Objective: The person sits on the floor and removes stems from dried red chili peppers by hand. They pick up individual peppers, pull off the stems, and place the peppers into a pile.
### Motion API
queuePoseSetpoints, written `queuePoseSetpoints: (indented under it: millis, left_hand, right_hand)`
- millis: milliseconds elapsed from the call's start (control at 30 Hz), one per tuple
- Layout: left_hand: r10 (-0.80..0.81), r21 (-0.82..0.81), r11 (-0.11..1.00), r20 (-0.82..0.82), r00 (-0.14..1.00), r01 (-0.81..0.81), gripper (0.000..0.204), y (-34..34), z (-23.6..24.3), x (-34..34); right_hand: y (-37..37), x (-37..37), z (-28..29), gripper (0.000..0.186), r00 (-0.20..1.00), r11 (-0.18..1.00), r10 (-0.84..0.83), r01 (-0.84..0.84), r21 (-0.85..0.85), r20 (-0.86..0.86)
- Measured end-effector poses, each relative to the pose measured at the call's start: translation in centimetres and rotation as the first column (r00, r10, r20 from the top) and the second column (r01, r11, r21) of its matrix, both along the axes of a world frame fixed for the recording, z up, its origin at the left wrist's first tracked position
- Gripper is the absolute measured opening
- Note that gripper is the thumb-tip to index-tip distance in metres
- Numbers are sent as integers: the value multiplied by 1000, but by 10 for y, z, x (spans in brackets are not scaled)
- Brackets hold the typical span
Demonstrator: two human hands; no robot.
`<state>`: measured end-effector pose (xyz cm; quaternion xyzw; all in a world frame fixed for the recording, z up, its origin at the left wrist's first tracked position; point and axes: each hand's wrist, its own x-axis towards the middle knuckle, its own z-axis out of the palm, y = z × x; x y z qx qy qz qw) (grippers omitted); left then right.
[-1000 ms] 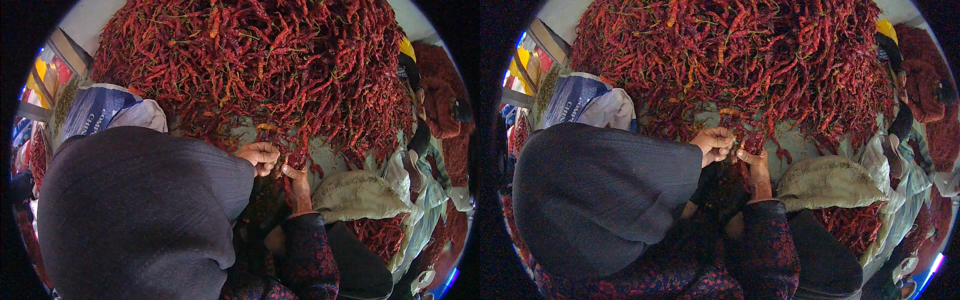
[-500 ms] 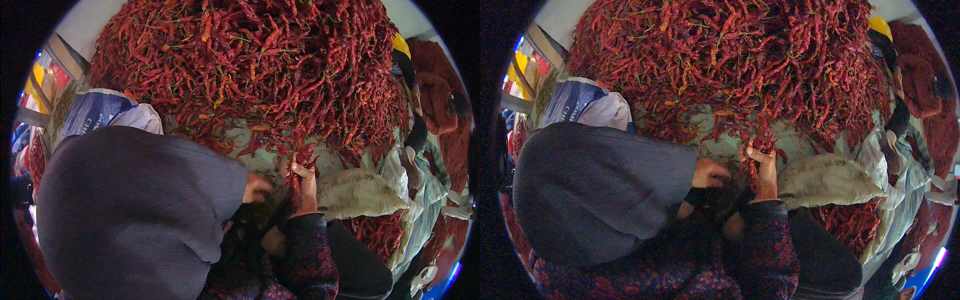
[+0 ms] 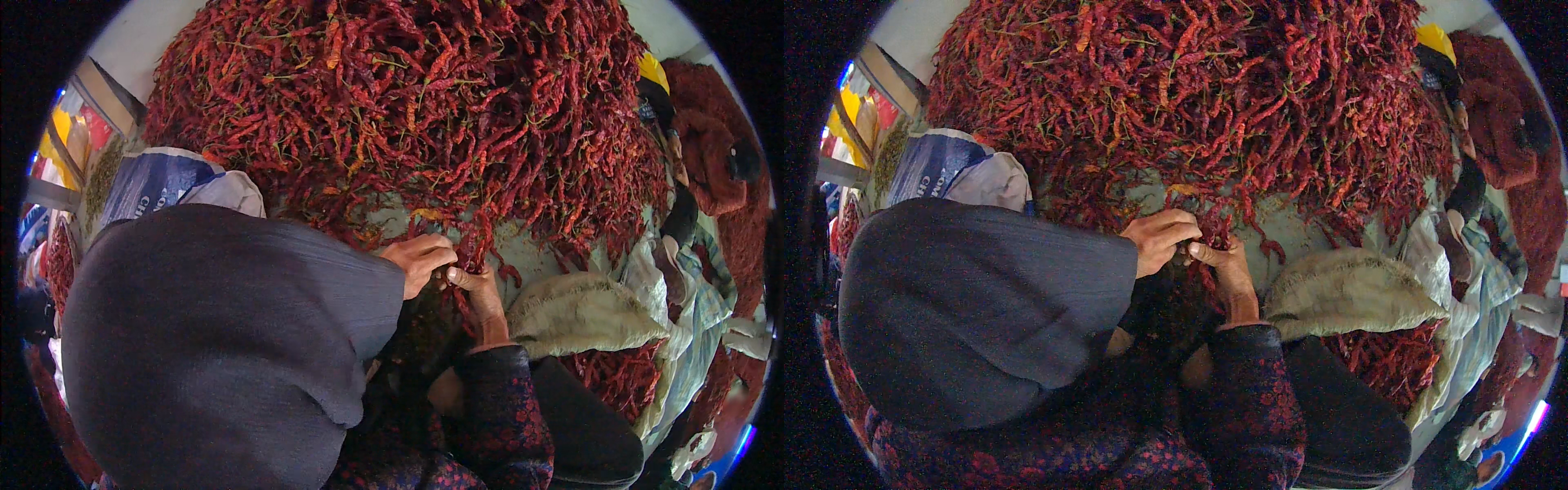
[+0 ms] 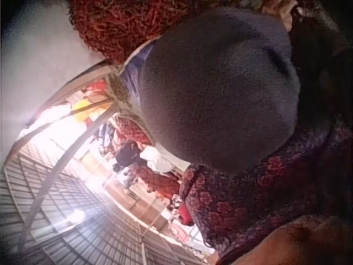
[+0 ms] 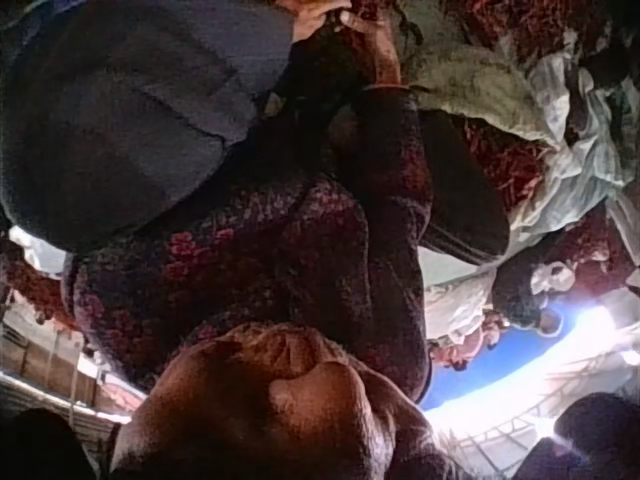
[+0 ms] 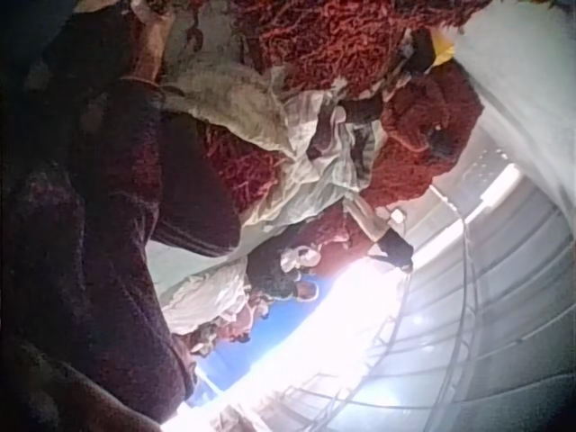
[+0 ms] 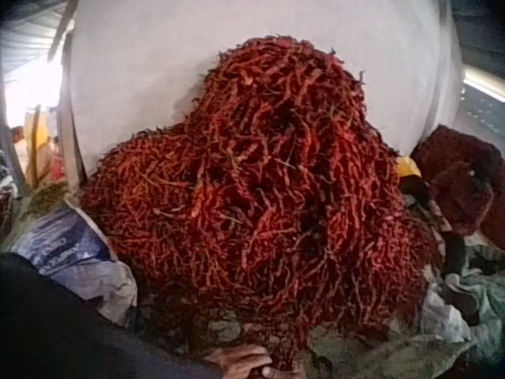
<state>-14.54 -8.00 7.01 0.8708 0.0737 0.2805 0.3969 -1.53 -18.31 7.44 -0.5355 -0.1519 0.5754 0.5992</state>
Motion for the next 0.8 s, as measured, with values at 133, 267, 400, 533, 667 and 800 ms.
queuePoseSetpoints:
  millis: [133, 267, 400, 533, 667, 800]
  left_hand:
    - [86, 86, 992, 42, 995, -89, 36, 2, -7, 0]
    - [100, 159, 981, 57, 993, -108, 38, 9, -13, -3]
    - [123, 196, 971, 94, 988, -139, 36, 11, -14, 0]
    - [154, 211, 966, 7, 988, -152, 35, 10, -11, 0]
    - [160, 283, 945, 40, 986, -165, 37, 20, -5, -9]
    - [103, 353, 925, 121, 987, -139, 37, 22, -5, -2]
  right_hand:
    - [1, -4, 1, 30, 999, 999, 7, -5, 52, -53]
    - [4, -9, 1, 31, 995, 996, -4, 13, 90, -99]
    - [6, -10, 5, 29, 991, 996, -54, 62, 62, -124]
    - [8, -9, 16, 25, 988, 994, -92, 99, 53, -126]
    - [17, -15, 16, 27, 982, 994, -89, 99, 53, -166]
    - [18, -5, 31, 29, 988, 996, -83, 77, -44, -133]
